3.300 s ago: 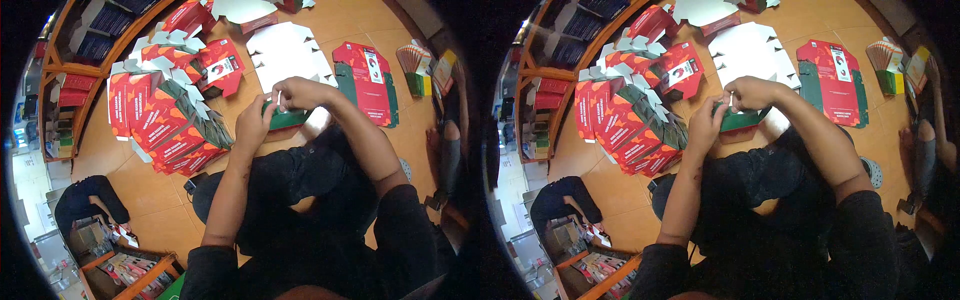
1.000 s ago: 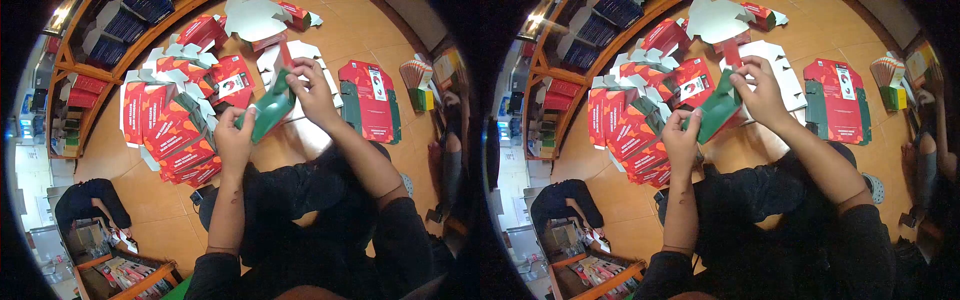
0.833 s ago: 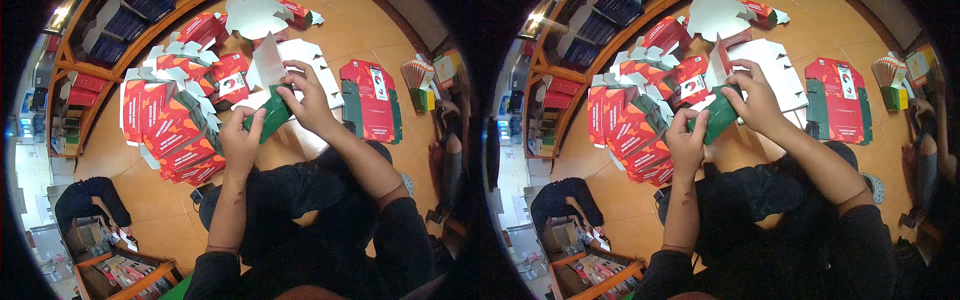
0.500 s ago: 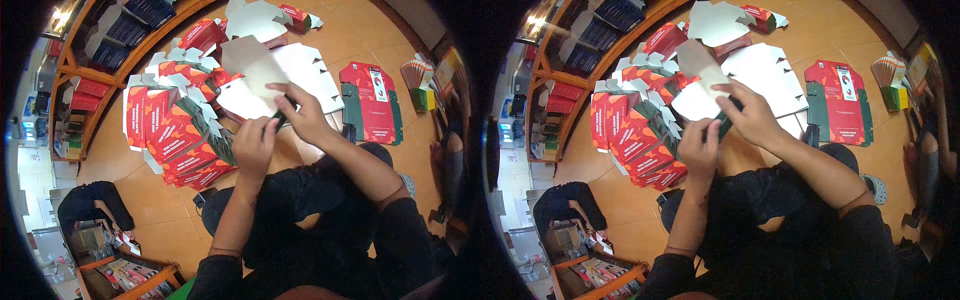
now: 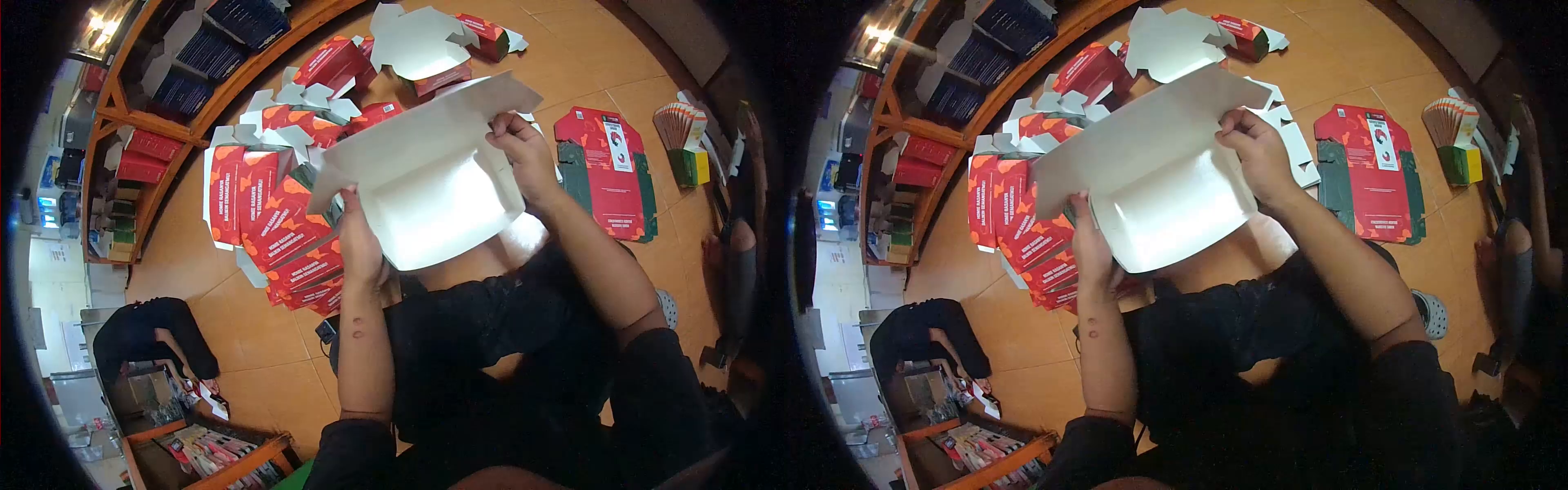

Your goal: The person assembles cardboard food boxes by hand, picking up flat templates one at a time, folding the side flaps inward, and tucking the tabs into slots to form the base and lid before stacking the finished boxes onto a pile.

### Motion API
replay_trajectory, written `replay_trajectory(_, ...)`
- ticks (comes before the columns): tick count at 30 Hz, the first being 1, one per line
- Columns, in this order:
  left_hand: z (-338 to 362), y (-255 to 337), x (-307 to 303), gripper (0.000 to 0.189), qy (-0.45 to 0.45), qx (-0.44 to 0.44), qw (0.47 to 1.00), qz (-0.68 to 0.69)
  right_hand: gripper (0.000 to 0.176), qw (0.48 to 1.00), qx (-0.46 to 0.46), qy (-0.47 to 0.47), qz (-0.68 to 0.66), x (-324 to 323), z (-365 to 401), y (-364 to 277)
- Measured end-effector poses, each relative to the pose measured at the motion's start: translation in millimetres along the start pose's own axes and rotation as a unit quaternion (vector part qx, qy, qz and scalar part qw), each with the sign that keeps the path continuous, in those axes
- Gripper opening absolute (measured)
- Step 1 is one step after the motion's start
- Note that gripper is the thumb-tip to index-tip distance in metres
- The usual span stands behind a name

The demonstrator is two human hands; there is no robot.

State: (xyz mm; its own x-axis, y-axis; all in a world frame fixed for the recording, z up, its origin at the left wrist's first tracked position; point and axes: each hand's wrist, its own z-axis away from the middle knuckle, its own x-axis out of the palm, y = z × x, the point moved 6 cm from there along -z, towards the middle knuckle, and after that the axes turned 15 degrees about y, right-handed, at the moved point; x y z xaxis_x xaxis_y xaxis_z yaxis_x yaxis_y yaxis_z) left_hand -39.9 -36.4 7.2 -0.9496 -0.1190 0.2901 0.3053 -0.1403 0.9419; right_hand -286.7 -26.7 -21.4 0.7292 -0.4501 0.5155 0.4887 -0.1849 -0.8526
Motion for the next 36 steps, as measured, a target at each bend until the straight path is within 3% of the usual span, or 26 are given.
replay_trajectory(2, 1, -3, 6, 0.060, -0.081, -0.042, 0.994, 0.064, 0.009, 0.998, 0.042, 0.028, -0.035, -9, -8, 3)
replay_trajectory(6, 8, 4, 16, 0.078, -0.105, -0.007, 0.994, 0.024, 0.012, 0.998, 0.031, 0.031, -0.054, -4, -6, -11)
replay_trajectory(10, 14, 11, 14, 0.079, -0.104, 0.024, 0.992, 0.071, 0.014, 0.995, 0.063, 0.060, -0.050, -7, -7, -4)
replay_trajectory(12, 10, 11, 10, 0.075, -0.131, 0.069, 0.989, 0.007, 0.016, 0.994, 0.060, 0.059, -0.065, -8, -8, -3)
replay_trajectory(15, 14, 13, 19, 0.066, -0.150, 0.027, 0.985, 0.077, 0.013, 0.996, 0.052, 0.059, -0.046, -7, -6, -9)
replay_trajectory(19, 8, 6, 13, 0.057, -0.131, -0.003, 0.986, 0.105, 0.017, 0.994, 0.093, 0.057, -0.021, -6, -3, -10)
replay_trajectory(21, 3, 0, 6, 0.055, -0.077, -0.050, 0.993, 0.077, 0.019, 0.995, 0.092, 0.044, -0.001, -6, -3, -9)
replay_trajectory(23, -4, -9, -4, 0.055, -0.051, -0.048, 0.997, 0.035, 0.024, 0.995, 0.031, 0.047, 0.080, -11, -7, -9)
replay_trajectory(25, -8, -13, -8, 0.054, -0.024, -0.045, 0.999, -0.008, 0.023, 0.991, 0.027, 0.083, 0.097, -7, 0, -14)
replay_trajectory(27, -4, 4, 4, 0.056, -0.081, 0.191, 0.955, -0.213, 0.022, 0.986, 0.024, 0.120, 0.114, -10, 2, -16)
replay_trajectory(30, -14, -6, -5, 0.056, -0.061, 0.171, 0.963, -0.200, 0.023, 0.987, 0.014, 0.087, 0.135, -9, 3, -16)
replay_trajectory(32, -13, -5, -6, 0.057, -0.055, 0.167, 0.967, -0.184, 0.025, 0.972, -0.094, 0.055, 0.207, -1, 8, -28)
replay_trajectory(34, -4, -4, 0, 0.059, -0.047, 0.059, 0.997, -0.016, 0.029, 0.976, -0.069, 0.015, 0.208, -9, -5, -7)
replay_trajectory(35, -1, -5, 2, 0.059, -0.047, 0.060, 0.997, -0.016, 0.033, 0.976, -0.044, -0.025, 0.210, -12, -10, 4)
replay_trajectory(36, -1, -11, 1, 0.061, -0.024, 0.008, 1.000, 0.016, 0.033, 0.977, -0.044, -0.025, 0.209, -11, -8, -2)
